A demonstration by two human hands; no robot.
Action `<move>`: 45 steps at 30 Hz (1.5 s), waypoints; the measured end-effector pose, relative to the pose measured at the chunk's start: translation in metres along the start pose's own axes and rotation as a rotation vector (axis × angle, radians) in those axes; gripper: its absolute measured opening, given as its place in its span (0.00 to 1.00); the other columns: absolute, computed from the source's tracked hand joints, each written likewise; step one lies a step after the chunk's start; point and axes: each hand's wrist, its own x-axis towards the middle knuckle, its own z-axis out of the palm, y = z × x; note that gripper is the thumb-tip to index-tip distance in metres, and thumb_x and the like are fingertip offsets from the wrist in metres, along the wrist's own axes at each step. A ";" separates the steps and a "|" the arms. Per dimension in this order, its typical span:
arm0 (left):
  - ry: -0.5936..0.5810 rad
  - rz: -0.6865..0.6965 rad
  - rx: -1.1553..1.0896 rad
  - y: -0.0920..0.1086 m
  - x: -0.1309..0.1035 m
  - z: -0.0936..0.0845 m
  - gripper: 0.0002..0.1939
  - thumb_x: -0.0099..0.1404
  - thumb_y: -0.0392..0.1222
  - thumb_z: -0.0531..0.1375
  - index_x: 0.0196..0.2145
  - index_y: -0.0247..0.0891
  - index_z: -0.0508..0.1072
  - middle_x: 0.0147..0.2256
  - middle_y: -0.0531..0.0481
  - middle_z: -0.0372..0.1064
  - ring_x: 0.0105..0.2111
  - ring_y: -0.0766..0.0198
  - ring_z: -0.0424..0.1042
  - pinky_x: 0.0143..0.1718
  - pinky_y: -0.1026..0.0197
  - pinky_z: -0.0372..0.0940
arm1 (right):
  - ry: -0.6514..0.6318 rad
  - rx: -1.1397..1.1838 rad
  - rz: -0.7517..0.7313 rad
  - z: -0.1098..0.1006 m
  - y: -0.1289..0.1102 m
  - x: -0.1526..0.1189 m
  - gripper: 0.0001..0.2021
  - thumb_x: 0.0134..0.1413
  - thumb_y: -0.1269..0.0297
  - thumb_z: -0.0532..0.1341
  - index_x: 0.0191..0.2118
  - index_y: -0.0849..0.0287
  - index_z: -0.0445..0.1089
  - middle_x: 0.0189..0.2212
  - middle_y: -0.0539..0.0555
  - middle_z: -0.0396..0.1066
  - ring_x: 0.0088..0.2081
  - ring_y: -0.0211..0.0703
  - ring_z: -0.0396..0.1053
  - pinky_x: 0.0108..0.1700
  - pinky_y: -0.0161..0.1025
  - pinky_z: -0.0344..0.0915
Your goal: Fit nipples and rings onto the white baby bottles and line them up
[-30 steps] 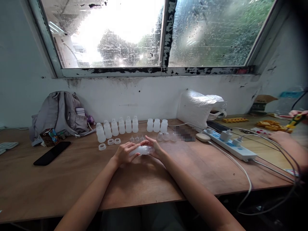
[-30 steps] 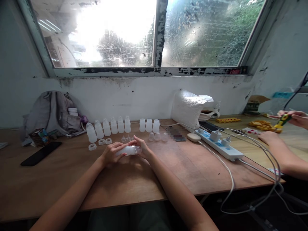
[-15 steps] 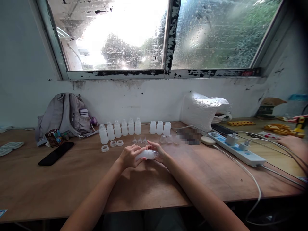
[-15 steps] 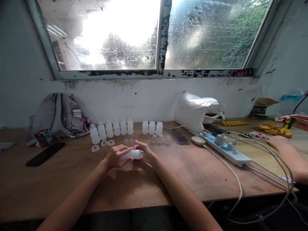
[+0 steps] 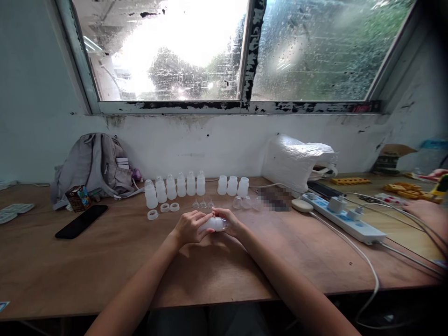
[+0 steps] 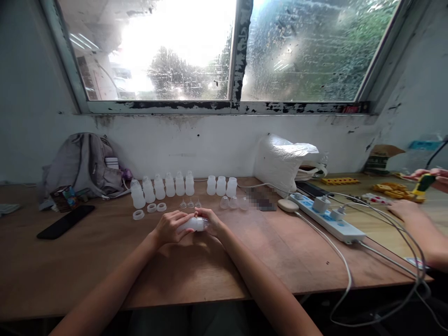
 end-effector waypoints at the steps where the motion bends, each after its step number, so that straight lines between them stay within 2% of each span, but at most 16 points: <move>1: 0.002 0.001 0.001 0.000 -0.001 0.001 0.24 0.59 0.52 0.50 0.49 0.36 0.62 0.36 0.45 0.68 0.33 0.61 0.66 0.34 0.57 0.64 | 0.004 -0.007 0.007 -0.001 0.001 0.000 0.11 0.41 0.60 0.59 0.21 0.62 0.62 0.15 0.47 0.60 0.17 0.31 0.56 0.20 0.31 0.50; 6: -0.022 -0.027 -0.013 0.001 -0.002 0.004 0.24 0.59 0.53 0.50 0.49 0.38 0.62 0.38 0.46 0.67 0.34 0.60 0.66 0.36 0.57 0.63 | 0.038 -0.047 0.002 -0.004 0.001 0.001 0.09 0.40 0.61 0.60 0.22 0.63 0.63 0.16 0.48 0.61 0.18 0.32 0.56 0.20 0.32 0.49; 9: -0.053 -0.114 -0.090 0.004 0.000 0.006 0.25 0.59 0.53 0.50 0.52 0.41 0.58 0.40 0.46 0.66 0.38 0.60 0.65 0.39 0.57 0.63 | 0.045 -0.099 -0.038 -0.006 -0.003 -0.001 0.10 0.40 0.60 0.60 0.21 0.63 0.62 0.16 0.47 0.60 0.17 0.31 0.55 0.20 0.32 0.49; 13: -0.074 -0.244 -0.226 0.010 0.004 0.008 0.28 0.58 0.52 0.53 0.53 0.40 0.54 0.45 0.45 0.62 0.45 0.58 0.62 0.45 0.54 0.60 | 0.022 -0.294 -0.117 -0.008 -0.014 -0.006 0.14 0.41 0.57 0.59 0.19 0.63 0.60 0.15 0.46 0.57 0.16 0.30 0.53 0.19 0.31 0.45; 18: -0.108 -0.253 -0.354 0.003 0.005 0.003 0.22 0.60 0.47 0.50 0.52 0.39 0.56 0.48 0.44 0.59 0.49 0.58 0.58 0.50 0.53 0.55 | 0.056 -0.331 -0.181 -0.008 -0.021 -0.010 0.15 0.41 0.56 0.59 0.19 0.62 0.60 0.14 0.45 0.56 0.16 0.29 0.52 0.19 0.31 0.45; 22: -0.024 -0.387 -0.499 -0.012 0.002 0.002 0.22 0.60 0.47 0.51 0.51 0.38 0.57 0.48 0.44 0.59 0.47 0.59 0.60 0.48 0.56 0.57 | 0.086 -0.256 -0.232 -0.012 -0.022 -0.008 0.14 0.41 0.56 0.59 0.20 0.62 0.61 0.15 0.46 0.57 0.16 0.30 0.53 0.18 0.31 0.47; 25: -0.030 -0.546 -0.663 -0.023 -0.001 0.008 0.21 0.57 0.50 0.54 0.46 0.36 0.61 0.40 0.45 0.65 0.37 0.61 0.67 0.37 0.60 0.64 | 0.092 -0.220 -0.226 -0.015 -0.024 -0.006 0.16 0.44 0.53 0.56 0.20 0.62 0.63 0.15 0.47 0.59 0.16 0.30 0.55 0.17 0.30 0.49; 27: -0.020 -0.610 -0.758 -0.028 -0.003 0.014 0.20 0.56 0.50 0.55 0.43 0.36 0.63 0.35 0.47 0.67 0.33 0.63 0.68 0.34 0.61 0.65 | 0.096 -0.192 -0.209 -0.016 -0.024 -0.006 0.18 0.46 0.51 0.55 0.20 0.62 0.64 0.16 0.48 0.61 0.17 0.31 0.58 0.17 0.30 0.53; 32: 0.182 -0.755 -0.851 -0.037 -0.005 0.027 0.20 0.54 0.48 0.57 0.42 0.35 0.62 0.38 0.45 0.66 0.36 0.62 0.68 0.37 0.61 0.65 | 0.151 -0.108 -0.166 -0.017 -0.022 -0.006 0.14 0.44 0.53 0.58 0.30 0.60 0.65 0.26 0.51 0.67 0.25 0.37 0.66 0.26 0.36 0.67; 35: 0.204 -0.776 -0.862 -0.041 -0.006 0.031 0.22 0.53 0.48 0.58 0.42 0.35 0.61 0.39 0.44 0.66 0.37 0.61 0.68 0.37 0.60 0.65 | 0.211 -0.158 -0.238 -0.015 -0.020 -0.004 0.14 0.40 0.57 0.62 0.32 0.60 0.65 0.28 0.52 0.67 0.26 0.37 0.67 0.29 0.38 0.68; 38: 0.206 -0.768 -0.738 -0.047 -0.008 0.033 0.24 0.53 0.48 0.58 0.46 0.35 0.59 0.43 0.41 0.64 0.41 0.59 0.66 0.40 0.58 0.63 | 0.387 -0.231 -0.459 -0.011 -0.028 0.003 0.16 0.37 0.58 0.64 0.33 0.61 0.65 0.28 0.52 0.66 0.25 0.36 0.65 0.30 0.37 0.68; 41: 0.221 -0.765 -0.417 -0.055 -0.013 0.032 0.22 0.57 0.47 0.54 0.47 0.35 0.60 0.46 0.41 0.61 0.44 0.57 0.63 0.45 0.54 0.59 | 0.629 -0.399 -0.716 -0.008 -0.047 0.016 0.20 0.37 0.55 0.62 0.37 0.60 0.63 0.31 0.53 0.66 0.29 0.39 0.65 0.29 0.38 0.66; 43: 0.169 -0.735 -0.196 -0.059 -0.019 0.031 0.18 0.58 0.45 0.53 0.45 0.36 0.63 0.45 0.42 0.61 0.46 0.56 0.60 0.48 0.52 0.56 | 0.765 -0.648 -0.804 -0.009 -0.062 0.028 0.20 0.39 0.53 0.60 0.38 0.60 0.63 0.34 0.55 0.66 0.31 0.42 0.65 0.31 0.40 0.65; 45: 0.088 -0.736 -0.021 -0.061 -0.025 0.030 0.17 0.57 0.44 0.54 0.43 0.36 0.65 0.46 0.42 0.60 0.49 0.53 0.56 0.49 0.50 0.53 | 0.841 -0.955 -0.831 -0.012 -0.075 0.043 0.17 0.41 0.56 0.59 0.37 0.61 0.64 0.34 0.57 0.66 0.33 0.44 0.64 0.36 0.42 0.62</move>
